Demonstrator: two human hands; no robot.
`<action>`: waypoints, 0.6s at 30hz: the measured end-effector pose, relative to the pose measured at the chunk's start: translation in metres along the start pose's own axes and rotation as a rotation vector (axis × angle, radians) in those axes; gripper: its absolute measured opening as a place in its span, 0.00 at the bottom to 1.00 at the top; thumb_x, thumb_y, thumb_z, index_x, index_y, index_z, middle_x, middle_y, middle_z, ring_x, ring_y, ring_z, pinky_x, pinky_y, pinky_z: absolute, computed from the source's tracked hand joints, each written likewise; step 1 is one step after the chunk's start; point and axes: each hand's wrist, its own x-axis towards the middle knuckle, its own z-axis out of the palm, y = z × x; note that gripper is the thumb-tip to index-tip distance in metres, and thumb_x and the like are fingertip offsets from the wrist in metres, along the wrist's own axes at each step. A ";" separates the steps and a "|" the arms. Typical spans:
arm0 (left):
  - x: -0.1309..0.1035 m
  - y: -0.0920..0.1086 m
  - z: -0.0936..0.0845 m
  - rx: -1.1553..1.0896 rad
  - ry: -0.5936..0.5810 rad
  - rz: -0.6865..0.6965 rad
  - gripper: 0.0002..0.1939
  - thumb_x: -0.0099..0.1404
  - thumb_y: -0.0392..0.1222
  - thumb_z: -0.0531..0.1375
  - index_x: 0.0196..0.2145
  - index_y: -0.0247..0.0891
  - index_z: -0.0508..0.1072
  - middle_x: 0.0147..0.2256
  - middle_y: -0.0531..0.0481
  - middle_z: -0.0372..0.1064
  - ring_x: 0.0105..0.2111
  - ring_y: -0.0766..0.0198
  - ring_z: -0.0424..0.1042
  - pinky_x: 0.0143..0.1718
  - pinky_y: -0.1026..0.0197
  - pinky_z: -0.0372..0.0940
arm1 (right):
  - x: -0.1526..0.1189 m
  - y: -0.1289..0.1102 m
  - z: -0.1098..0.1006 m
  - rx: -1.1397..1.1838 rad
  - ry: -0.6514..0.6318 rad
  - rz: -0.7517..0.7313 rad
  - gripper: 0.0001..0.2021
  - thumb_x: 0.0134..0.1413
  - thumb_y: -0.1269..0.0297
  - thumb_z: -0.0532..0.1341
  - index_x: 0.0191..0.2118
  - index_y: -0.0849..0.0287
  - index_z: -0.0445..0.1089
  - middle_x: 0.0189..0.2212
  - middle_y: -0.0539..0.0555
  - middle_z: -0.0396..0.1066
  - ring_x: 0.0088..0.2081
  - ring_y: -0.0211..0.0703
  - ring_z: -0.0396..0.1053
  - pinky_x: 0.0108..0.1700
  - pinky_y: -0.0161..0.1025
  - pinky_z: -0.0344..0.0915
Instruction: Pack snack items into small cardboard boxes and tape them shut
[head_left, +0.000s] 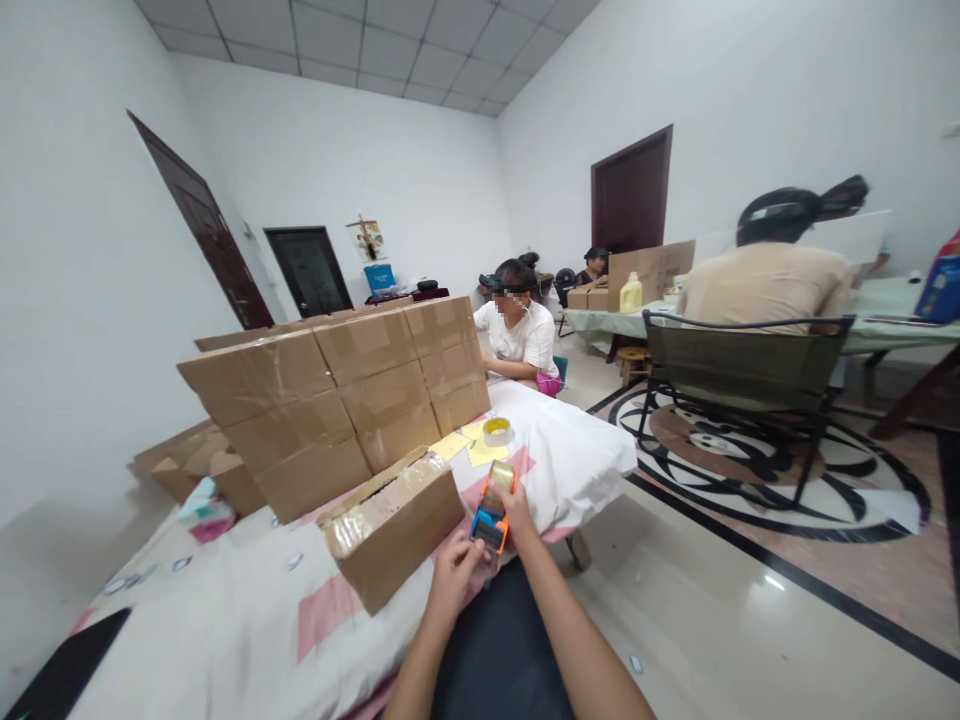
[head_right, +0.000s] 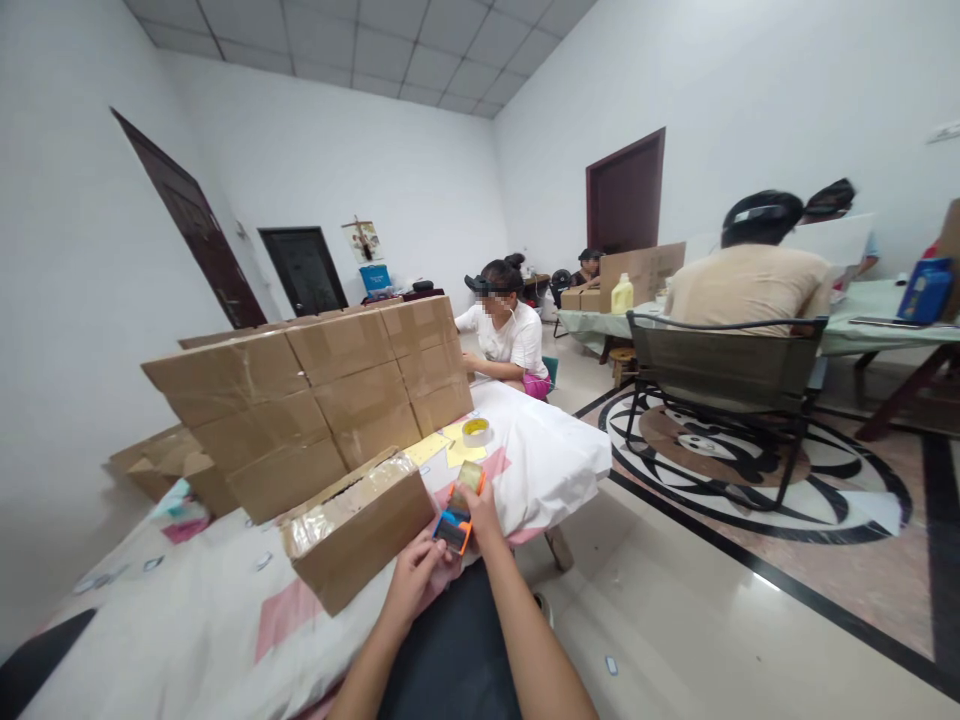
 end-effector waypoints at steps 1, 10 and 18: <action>0.000 0.000 0.002 -0.027 -0.004 -0.010 0.29 0.58 0.66 0.64 0.20 0.34 0.79 0.28 0.46 0.66 0.31 0.59 0.71 0.34 0.58 0.69 | 0.000 0.000 0.000 0.011 0.000 0.007 0.23 0.36 0.54 0.73 0.38 0.58 0.68 0.26 0.46 0.72 0.28 0.42 0.71 0.31 0.37 0.69; 0.002 -0.009 0.006 -0.119 -0.054 -0.061 0.28 0.59 0.64 0.66 0.21 0.33 0.79 0.28 0.48 0.60 0.28 0.62 0.69 0.27 0.60 0.68 | 0.003 0.005 -0.002 0.126 -0.023 0.078 0.22 0.38 0.55 0.73 0.38 0.58 0.69 0.25 0.48 0.74 0.26 0.44 0.73 0.32 0.40 0.71; 0.002 -0.035 -0.001 0.016 -0.044 -0.038 0.29 0.62 0.66 0.63 0.23 0.34 0.80 0.29 0.46 0.65 0.30 0.61 0.70 0.31 0.60 0.69 | 0.006 0.010 -0.006 0.147 -0.024 0.114 0.20 0.38 0.57 0.73 0.37 0.57 0.69 0.25 0.48 0.74 0.26 0.44 0.73 0.31 0.39 0.71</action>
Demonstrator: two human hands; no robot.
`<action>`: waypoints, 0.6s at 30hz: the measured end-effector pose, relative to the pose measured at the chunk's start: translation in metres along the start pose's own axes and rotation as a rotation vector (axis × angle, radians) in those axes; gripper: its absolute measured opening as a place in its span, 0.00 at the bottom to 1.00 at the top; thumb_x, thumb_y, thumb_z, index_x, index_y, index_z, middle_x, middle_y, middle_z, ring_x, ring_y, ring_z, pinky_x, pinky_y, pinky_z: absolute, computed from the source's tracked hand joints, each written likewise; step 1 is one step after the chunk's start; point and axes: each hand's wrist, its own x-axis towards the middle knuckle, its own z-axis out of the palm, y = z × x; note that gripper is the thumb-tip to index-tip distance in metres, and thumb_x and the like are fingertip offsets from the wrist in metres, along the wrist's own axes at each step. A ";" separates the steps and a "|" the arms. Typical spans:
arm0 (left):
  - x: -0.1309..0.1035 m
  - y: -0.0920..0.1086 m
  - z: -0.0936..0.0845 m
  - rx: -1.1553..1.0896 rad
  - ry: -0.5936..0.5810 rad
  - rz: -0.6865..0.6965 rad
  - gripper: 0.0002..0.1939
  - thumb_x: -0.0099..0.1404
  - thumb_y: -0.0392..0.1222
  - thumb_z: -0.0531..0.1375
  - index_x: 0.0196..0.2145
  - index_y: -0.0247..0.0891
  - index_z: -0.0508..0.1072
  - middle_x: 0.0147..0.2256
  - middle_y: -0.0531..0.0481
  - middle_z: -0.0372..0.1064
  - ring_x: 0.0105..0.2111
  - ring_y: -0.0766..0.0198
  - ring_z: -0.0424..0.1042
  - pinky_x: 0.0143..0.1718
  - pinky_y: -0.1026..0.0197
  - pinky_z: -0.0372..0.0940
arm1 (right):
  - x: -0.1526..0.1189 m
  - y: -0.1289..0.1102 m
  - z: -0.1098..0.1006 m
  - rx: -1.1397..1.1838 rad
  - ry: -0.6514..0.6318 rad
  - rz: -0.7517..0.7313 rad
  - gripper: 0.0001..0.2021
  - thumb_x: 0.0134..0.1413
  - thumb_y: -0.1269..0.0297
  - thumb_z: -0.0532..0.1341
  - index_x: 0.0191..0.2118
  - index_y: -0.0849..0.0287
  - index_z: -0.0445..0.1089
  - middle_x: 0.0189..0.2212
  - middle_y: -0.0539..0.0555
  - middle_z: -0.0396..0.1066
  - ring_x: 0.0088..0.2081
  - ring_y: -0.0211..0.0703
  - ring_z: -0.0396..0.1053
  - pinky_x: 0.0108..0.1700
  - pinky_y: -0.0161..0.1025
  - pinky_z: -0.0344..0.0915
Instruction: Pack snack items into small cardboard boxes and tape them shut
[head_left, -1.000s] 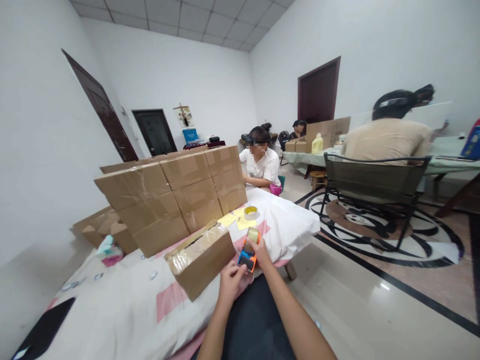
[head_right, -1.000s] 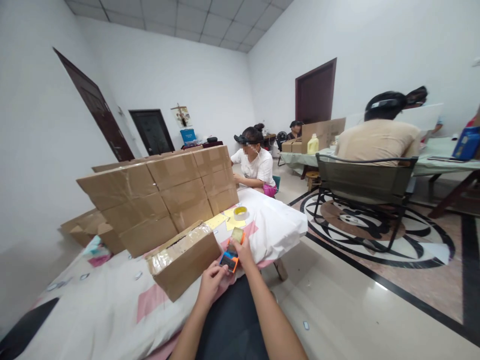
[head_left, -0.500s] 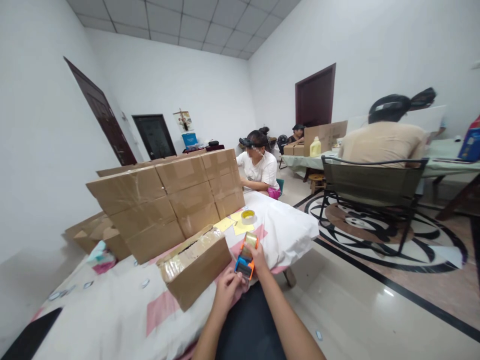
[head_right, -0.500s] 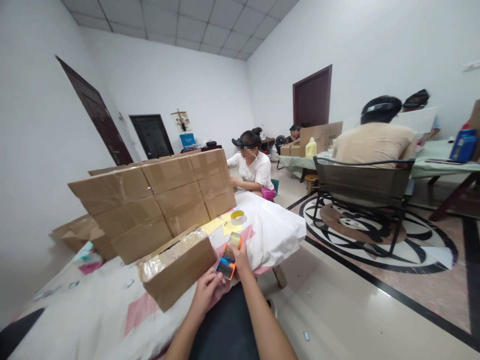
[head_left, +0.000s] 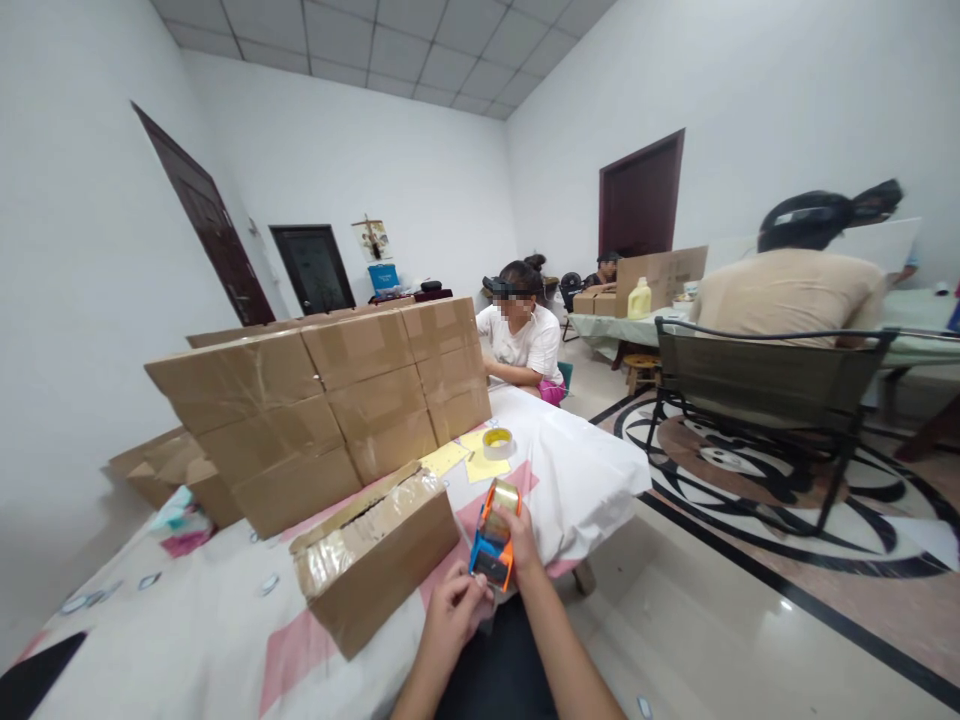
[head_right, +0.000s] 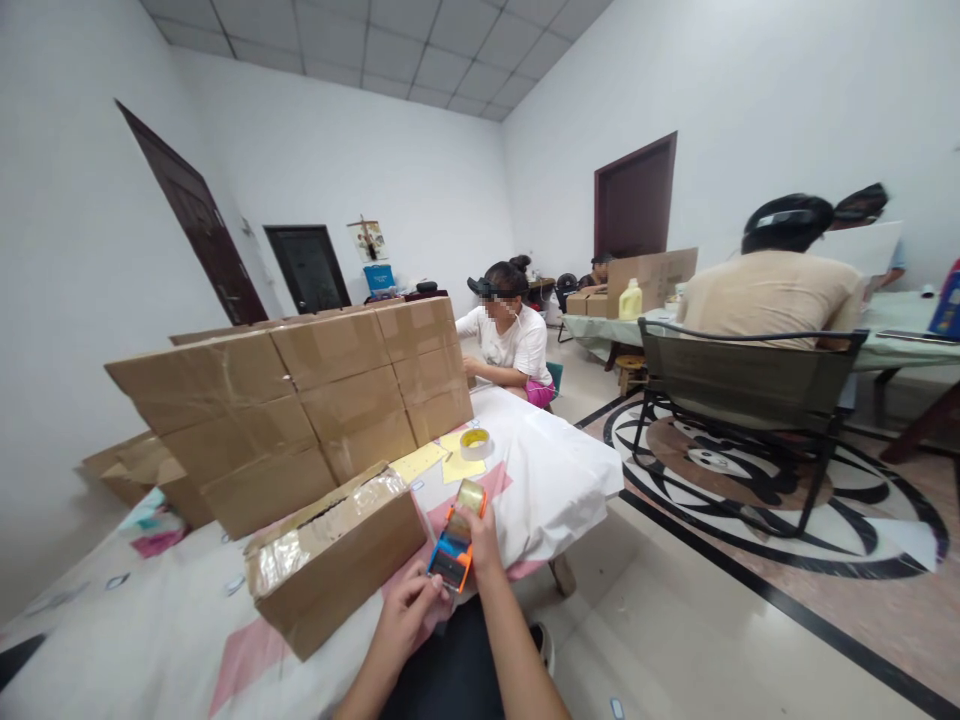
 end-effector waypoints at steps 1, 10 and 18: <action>0.000 -0.002 0.000 0.002 0.001 0.006 0.30 0.62 0.66 0.62 0.23 0.34 0.80 0.30 0.45 0.66 0.31 0.60 0.70 0.32 0.60 0.69 | 0.000 0.000 0.000 0.001 -0.003 0.000 0.20 0.38 0.57 0.73 0.38 0.57 0.69 0.25 0.47 0.74 0.26 0.44 0.73 0.31 0.39 0.71; 0.001 0.004 -0.004 0.066 -0.076 0.011 0.32 0.67 0.66 0.55 0.26 0.35 0.81 0.32 0.43 0.70 0.34 0.57 0.72 0.39 0.58 0.68 | 0.002 0.000 -0.003 -0.001 -0.027 0.007 0.21 0.40 0.56 0.73 0.40 0.56 0.69 0.25 0.47 0.75 0.25 0.45 0.73 0.31 0.40 0.71; -0.002 0.017 -0.002 0.152 -0.047 0.036 0.30 0.69 0.63 0.54 0.24 0.37 0.78 0.28 0.47 0.67 0.31 0.59 0.71 0.38 0.61 0.65 | -0.004 -0.007 0.002 0.001 -0.053 0.022 0.19 0.41 0.55 0.71 0.38 0.55 0.67 0.23 0.47 0.73 0.24 0.45 0.73 0.30 0.40 0.70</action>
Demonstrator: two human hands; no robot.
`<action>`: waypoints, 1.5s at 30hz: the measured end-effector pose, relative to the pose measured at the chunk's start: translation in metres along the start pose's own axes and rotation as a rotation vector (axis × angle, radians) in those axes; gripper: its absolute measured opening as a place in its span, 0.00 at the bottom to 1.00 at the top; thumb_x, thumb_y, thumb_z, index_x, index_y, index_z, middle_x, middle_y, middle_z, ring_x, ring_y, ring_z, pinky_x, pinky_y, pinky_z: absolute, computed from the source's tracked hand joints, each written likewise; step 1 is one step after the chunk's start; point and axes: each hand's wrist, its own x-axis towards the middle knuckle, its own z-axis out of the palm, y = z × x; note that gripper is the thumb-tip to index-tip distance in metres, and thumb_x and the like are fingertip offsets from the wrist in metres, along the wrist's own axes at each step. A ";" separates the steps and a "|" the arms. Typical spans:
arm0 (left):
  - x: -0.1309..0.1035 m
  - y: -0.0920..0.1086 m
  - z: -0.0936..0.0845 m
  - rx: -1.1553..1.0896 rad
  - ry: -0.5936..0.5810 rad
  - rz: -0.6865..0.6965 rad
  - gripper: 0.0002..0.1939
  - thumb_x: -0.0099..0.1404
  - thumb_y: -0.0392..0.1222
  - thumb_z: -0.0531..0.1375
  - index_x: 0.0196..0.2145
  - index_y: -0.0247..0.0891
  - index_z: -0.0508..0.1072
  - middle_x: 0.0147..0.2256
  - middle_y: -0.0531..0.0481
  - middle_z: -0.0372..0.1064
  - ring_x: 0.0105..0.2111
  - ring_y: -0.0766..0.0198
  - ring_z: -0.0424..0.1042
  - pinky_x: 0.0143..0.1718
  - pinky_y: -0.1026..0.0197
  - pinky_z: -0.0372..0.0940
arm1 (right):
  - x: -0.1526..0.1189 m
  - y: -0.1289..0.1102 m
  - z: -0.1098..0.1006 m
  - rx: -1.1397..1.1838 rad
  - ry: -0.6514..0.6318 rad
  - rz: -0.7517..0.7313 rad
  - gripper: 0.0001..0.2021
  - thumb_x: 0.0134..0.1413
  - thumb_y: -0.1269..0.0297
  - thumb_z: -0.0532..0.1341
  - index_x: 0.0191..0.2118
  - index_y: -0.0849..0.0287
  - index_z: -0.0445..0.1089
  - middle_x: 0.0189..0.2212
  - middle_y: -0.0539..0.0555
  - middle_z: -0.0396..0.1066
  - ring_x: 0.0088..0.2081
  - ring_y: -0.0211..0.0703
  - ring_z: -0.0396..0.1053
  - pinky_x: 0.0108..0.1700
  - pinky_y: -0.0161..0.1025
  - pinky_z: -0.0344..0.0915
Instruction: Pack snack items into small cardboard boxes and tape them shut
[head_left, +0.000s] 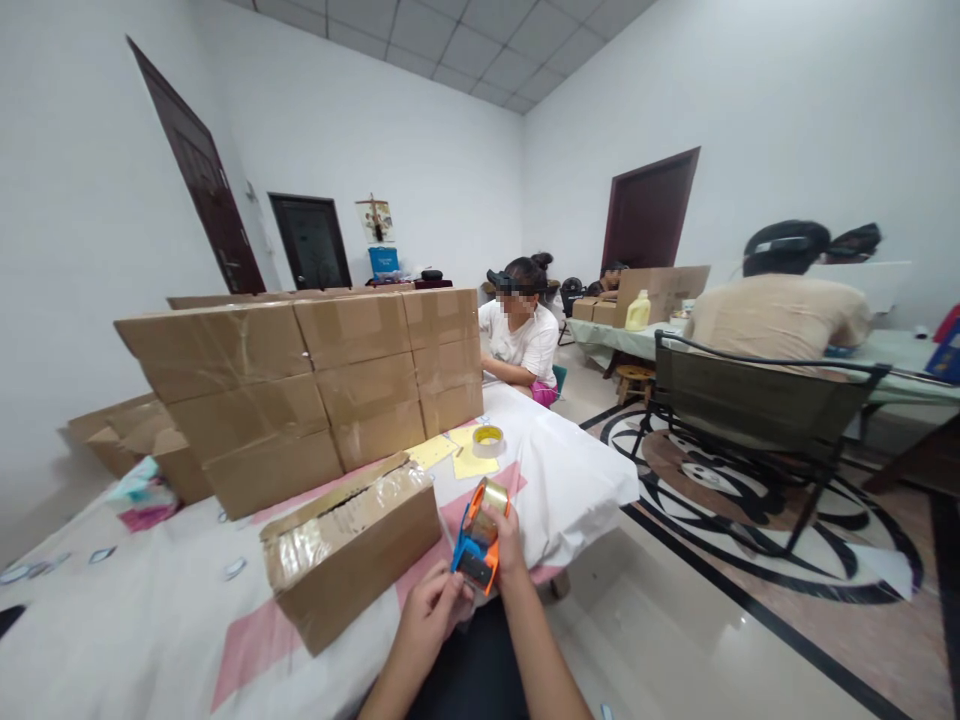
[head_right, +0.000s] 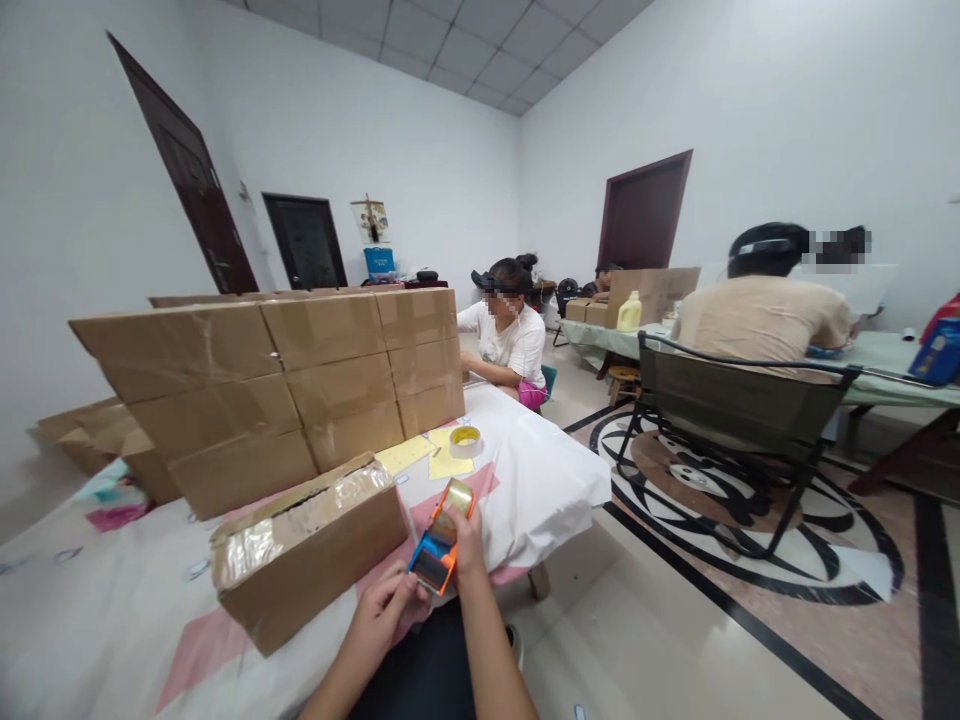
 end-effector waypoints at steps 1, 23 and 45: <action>0.000 0.000 0.000 0.001 -0.001 -0.001 0.30 0.70 0.62 0.54 0.24 0.37 0.78 0.28 0.47 0.67 0.32 0.59 0.71 0.38 0.61 0.65 | 0.000 -0.001 0.000 -0.001 0.002 0.001 0.19 0.41 0.55 0.71 0.37 0.55 0.67 0.23 0.47 0.73 0.24 0.45 0.72 0.29 0.40 0.70; 0.000 -0.004 0.012 0.103 0.098 -0.007 0.24 0.64 0.58 0.62 0.18 0.38 0.73 0.23 0.48 0.69 0.29 0.60 0.69 0.33 0.61 0.62 | 0.005 0.001 0.002 0.002 0.081 0.026 0.21 0.37 0.57 0.71 0.39 0.56 0.68 0.24 0.46 0.74 0.24 0.43 0.72 0.30 0.39 0.71; -0.001 0.006 0.010 0.135 0.110 -0.009 0.23 0.61 0.59 0.65 0.18 0.39 0.74 0.23 0.48 0.68 0.28 0.60 0.68 0.32 0.61 0.62 | 0.005 0.002 0.000 -0.039 0.038 -0.002 0.19 0.40 0.54 0.71 0.37 0.57 0.68 0.23 0.48 0.74 0.24 0.43 0.73 0.29 0.38 0.70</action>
